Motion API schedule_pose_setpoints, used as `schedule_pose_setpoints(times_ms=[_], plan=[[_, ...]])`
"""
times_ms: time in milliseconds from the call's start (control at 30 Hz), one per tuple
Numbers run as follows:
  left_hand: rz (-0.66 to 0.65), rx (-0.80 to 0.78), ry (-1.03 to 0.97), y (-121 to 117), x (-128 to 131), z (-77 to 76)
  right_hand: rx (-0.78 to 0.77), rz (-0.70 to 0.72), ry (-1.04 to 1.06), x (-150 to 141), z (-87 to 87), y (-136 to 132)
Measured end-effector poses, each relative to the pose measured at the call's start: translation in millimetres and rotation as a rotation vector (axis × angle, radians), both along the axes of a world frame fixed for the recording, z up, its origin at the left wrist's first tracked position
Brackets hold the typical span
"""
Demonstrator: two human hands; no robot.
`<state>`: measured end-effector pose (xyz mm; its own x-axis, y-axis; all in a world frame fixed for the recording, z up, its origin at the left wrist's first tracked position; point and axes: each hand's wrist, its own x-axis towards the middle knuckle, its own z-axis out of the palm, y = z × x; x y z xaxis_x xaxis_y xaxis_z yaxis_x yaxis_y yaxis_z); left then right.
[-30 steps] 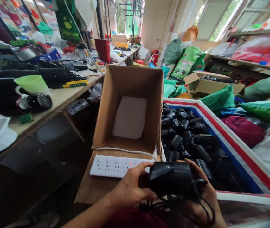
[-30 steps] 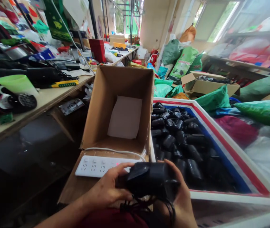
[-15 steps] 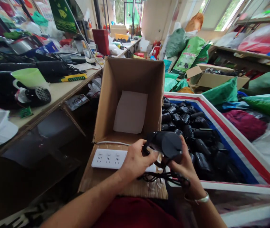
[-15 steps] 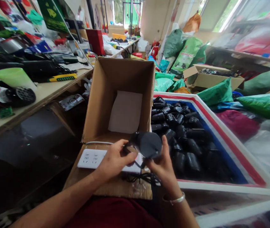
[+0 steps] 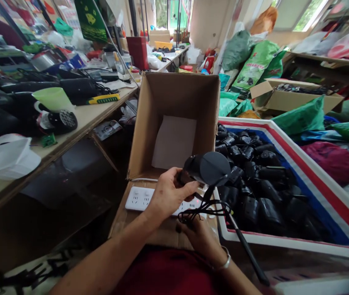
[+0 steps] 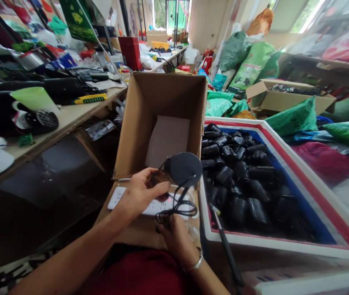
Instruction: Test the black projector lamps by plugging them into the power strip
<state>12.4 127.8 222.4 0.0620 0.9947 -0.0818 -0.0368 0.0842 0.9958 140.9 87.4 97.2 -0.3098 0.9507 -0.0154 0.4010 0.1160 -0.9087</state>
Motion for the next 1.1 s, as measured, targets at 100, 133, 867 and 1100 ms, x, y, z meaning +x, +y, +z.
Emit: schedule_pose_setpoints(times_ms=[100, 133, 867, 1100], plan=[[0.117, 0.12, 0.095, 8, -33, -3.1, 0.019, -0.061, 0.146, 28, 5.3, 5], [0.16, 0.16, 0.154, 11, -48, -4.5, 0.028, -0.122, 0.205, 40, 8.0, 9], [0.212, -0.161, -0.316, 20, -113, -40.0, 0.187, 0.43, -0.304, 51, 43.1, 71], [0.217, -0.179, -0.391, 26, -114, -57.0, 0.268, 0.524, -0.454, 40, 51.0, 75]])
